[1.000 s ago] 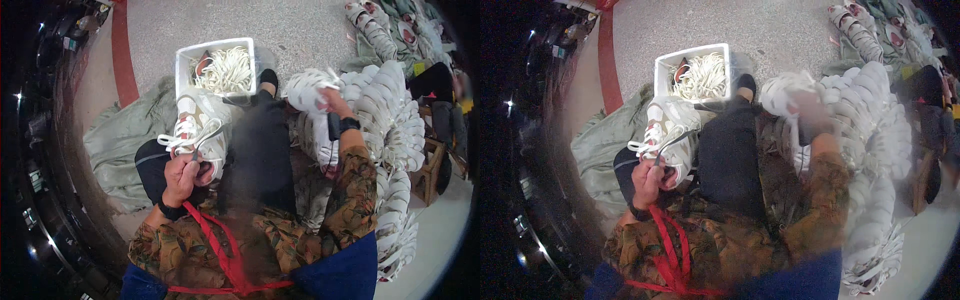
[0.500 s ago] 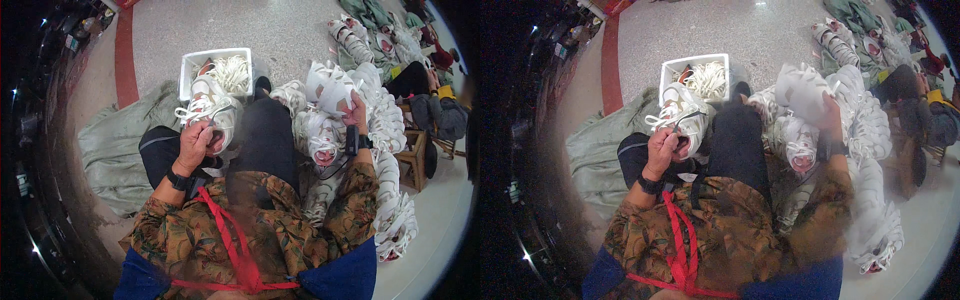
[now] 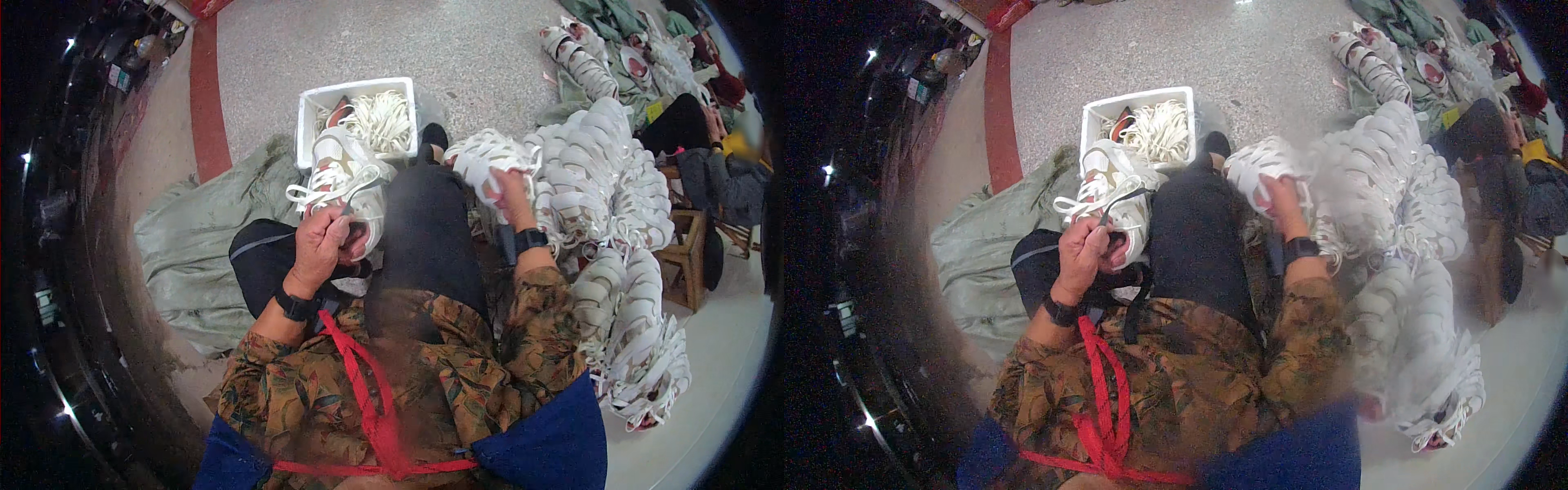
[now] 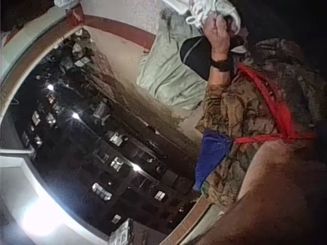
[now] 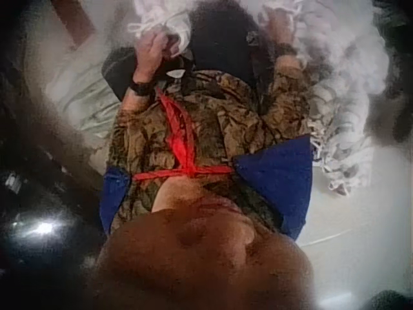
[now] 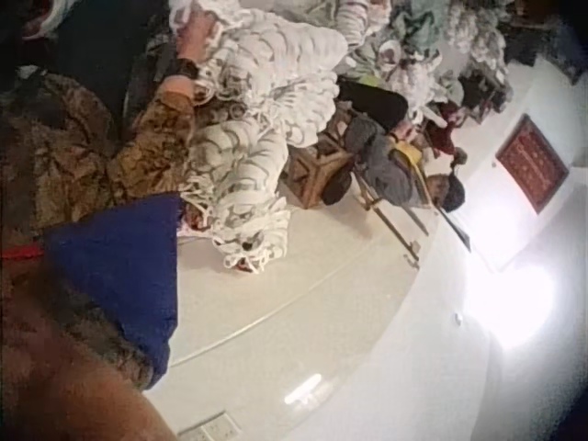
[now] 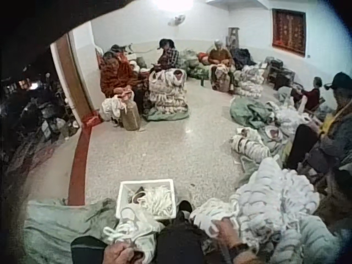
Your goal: Lacing and threading shoelaces through the eyelets of several pairs of white shoes.
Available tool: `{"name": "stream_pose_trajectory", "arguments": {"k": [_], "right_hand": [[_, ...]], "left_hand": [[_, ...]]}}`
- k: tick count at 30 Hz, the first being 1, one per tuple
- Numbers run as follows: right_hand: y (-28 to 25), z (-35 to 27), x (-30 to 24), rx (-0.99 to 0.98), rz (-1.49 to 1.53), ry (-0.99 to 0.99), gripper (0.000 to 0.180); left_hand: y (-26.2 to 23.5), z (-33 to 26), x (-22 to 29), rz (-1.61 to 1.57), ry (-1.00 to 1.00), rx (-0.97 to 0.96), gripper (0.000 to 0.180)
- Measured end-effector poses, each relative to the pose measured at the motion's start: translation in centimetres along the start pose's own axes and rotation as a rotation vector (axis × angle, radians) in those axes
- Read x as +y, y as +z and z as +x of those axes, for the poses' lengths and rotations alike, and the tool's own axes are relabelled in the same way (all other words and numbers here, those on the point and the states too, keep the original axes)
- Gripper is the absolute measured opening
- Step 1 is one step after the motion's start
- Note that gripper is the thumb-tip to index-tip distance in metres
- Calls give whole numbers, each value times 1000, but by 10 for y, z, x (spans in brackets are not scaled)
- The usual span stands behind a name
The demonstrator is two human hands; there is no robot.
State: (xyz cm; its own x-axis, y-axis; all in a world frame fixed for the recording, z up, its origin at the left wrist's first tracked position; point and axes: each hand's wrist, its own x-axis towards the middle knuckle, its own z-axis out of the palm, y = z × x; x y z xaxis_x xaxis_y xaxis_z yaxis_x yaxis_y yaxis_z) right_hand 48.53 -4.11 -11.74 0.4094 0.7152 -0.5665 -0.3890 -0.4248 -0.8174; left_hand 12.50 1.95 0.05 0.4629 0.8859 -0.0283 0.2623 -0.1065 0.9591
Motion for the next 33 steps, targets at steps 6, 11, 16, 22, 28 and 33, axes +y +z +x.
{"name": "stream_pose_trajectory", "arguments": {"k": [6, 11, 16, 22, 28, 33], "right_hand": [[30, 84, 76, 204, -680, -124, 30], [32, 144, 109, 34, -374, 159, 46], [56, 151, 102, -49, -435, 6, 51], [52, 161, 118, 29, -350, -60, 47], [42, 168, 84, -189, -118, 377, 20], [-21, 144, 53, -43, 137, 273, 19]], "left_hand": [[6, 4, 7, -102, -122, -9, 15], [-2, 10, 3, 132, -80, -92, 17], [-5, 11, 5, 76, -93, -118, 19], [-15, 9, -7, 52, -110, -255, 16], [-12, 11, 0, 144, -38, -207, 14], [-8, 11, 0, 175, -47, -123, 13]]}}
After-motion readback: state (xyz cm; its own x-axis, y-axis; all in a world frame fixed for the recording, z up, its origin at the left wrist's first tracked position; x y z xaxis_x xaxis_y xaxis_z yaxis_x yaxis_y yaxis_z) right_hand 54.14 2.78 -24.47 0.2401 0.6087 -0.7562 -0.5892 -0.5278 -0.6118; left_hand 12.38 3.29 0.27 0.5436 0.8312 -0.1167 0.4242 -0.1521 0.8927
